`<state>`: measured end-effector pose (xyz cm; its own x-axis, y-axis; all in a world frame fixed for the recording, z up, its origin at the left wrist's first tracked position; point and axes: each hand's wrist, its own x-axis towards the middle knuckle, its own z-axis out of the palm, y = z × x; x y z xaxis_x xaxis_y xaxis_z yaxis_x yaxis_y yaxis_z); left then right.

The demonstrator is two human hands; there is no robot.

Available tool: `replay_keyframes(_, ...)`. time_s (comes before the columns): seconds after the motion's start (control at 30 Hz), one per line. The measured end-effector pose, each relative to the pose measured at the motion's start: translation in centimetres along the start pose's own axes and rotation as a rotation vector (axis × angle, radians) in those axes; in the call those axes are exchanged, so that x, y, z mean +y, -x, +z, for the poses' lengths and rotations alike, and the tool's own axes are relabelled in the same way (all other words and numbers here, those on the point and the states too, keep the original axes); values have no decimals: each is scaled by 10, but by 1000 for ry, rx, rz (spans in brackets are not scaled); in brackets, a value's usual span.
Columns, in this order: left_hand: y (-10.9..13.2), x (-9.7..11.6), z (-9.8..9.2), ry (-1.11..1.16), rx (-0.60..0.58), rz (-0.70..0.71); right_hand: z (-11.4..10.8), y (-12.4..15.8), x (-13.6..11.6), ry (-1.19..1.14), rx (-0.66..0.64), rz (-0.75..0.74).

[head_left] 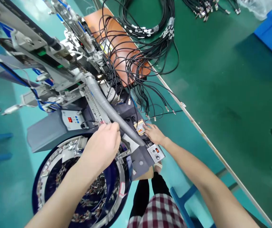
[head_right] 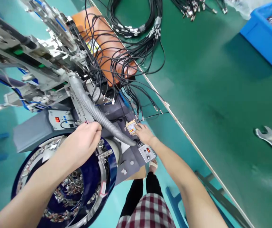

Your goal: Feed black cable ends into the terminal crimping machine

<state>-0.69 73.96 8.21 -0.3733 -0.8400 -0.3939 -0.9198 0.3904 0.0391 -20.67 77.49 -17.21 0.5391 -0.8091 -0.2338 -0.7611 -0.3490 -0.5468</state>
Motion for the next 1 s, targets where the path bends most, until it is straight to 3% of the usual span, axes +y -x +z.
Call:
replay_keyframes(0.33,-4,-5,1,29,20,25,10,-21,9,139,-38,-41)
replay_keyframes(0.7,-6,-4,0,-47,2,59,7,-39,-5,129,-94,-15)
replay_keyframes(0.83,-6,0,-2,-70,0,50,-6,-14,-1,20,-10,51)
replay_keyframes(1.0,4,16,-2,-73,3,-7,-35,54,-23,-123,156,259)
